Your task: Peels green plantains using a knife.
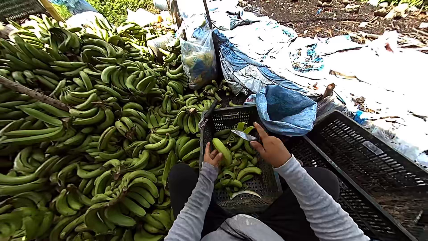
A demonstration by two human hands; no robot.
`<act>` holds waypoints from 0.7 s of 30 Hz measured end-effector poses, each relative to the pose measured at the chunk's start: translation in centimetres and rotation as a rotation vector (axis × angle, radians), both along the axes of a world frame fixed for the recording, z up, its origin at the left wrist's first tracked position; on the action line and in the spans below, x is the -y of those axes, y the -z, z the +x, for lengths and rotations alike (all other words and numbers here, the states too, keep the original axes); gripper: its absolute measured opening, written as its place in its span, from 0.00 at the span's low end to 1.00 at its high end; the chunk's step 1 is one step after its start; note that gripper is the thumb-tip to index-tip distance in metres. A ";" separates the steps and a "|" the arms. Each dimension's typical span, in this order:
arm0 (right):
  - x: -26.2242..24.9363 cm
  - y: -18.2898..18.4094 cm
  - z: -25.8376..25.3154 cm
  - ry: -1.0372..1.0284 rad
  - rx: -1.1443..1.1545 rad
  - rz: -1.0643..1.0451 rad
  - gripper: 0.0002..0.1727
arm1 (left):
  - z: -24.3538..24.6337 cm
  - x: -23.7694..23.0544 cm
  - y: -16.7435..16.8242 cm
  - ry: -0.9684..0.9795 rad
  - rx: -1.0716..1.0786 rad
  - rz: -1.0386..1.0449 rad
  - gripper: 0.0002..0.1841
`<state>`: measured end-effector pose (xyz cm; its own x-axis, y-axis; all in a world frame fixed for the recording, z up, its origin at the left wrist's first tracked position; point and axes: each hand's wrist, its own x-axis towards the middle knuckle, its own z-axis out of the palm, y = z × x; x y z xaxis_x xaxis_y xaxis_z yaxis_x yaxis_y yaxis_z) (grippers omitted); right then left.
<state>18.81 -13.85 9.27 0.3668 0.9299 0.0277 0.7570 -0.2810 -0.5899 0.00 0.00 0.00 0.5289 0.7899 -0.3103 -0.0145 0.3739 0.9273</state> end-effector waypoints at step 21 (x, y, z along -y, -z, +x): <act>-0.9 8.0 -1.6 0.645 -1.084 0.400 0.22 | -0.7 0.0 -3.4 -0.018 0.029 -0.588 0.27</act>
